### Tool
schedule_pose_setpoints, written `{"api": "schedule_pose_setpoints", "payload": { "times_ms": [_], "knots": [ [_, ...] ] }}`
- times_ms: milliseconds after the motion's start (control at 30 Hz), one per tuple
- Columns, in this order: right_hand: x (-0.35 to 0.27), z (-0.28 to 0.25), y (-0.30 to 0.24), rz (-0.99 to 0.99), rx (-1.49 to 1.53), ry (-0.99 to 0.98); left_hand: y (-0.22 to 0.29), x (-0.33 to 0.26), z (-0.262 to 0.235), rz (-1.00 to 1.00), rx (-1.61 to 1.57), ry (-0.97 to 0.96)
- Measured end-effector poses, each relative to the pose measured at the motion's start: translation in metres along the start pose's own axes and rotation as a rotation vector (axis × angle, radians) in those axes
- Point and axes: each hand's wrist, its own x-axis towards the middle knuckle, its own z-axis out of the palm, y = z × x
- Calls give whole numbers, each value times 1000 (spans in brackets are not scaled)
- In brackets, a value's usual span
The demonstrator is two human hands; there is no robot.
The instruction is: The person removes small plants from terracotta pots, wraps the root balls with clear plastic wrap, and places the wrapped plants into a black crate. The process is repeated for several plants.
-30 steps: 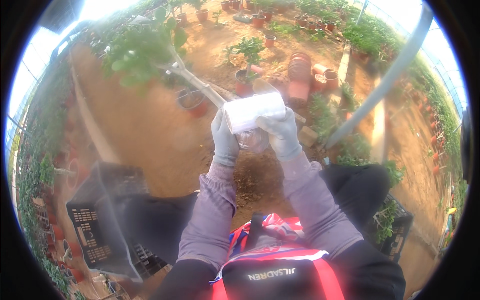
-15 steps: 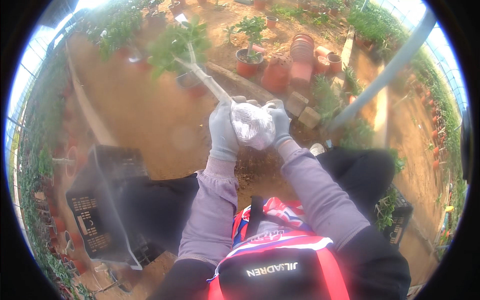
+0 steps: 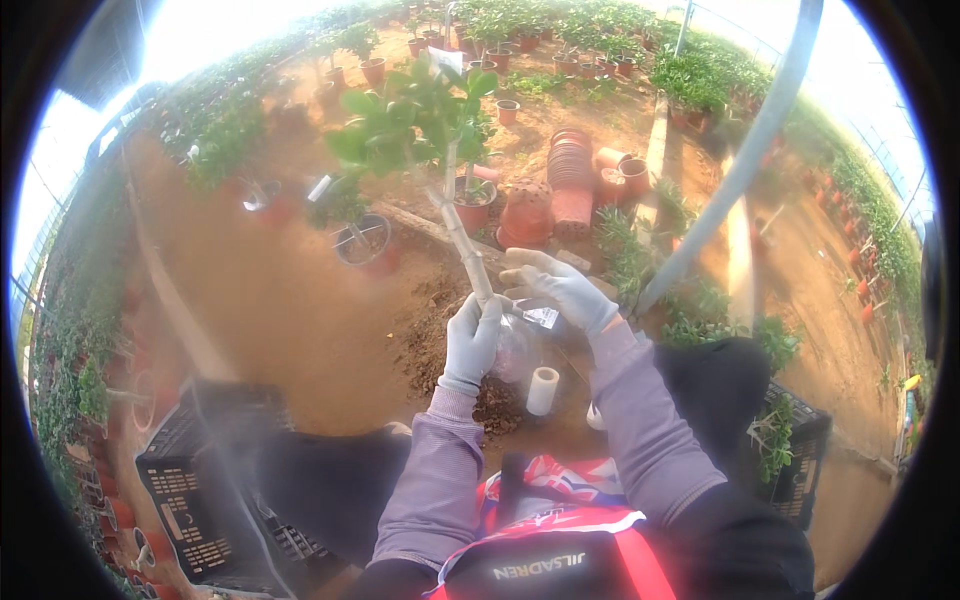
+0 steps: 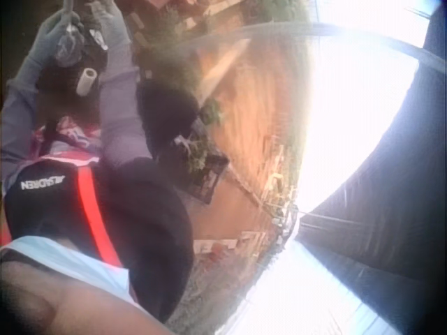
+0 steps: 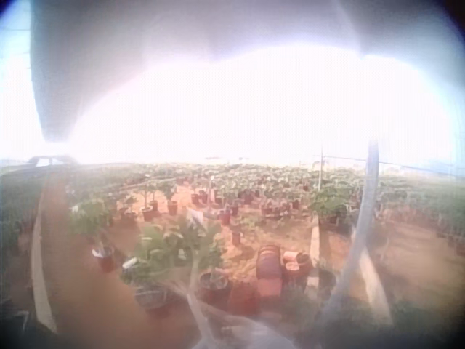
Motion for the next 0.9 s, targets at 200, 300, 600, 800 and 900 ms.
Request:
{"api": "schedule_pose_setpoints", "payload": {
  "times_ms": [200,300,600,800,900],
  "knots": [
    [-39,56,-88,-295,-774,211,34,25,21,3,33,-198],
    [-78,68,-116,-403,-1043,603,78,52,46,449,345,-366],
    [-279,4,-185,-875,-624,1086,217,92,142,759,99,-571],
    [-480,-77,-124,-325,-784,1696,92,146,50,304,275,-550],
    [-561,-113,-49,45,-1141,1696,-13,156,-26,53,301,-517]
  ]
}}
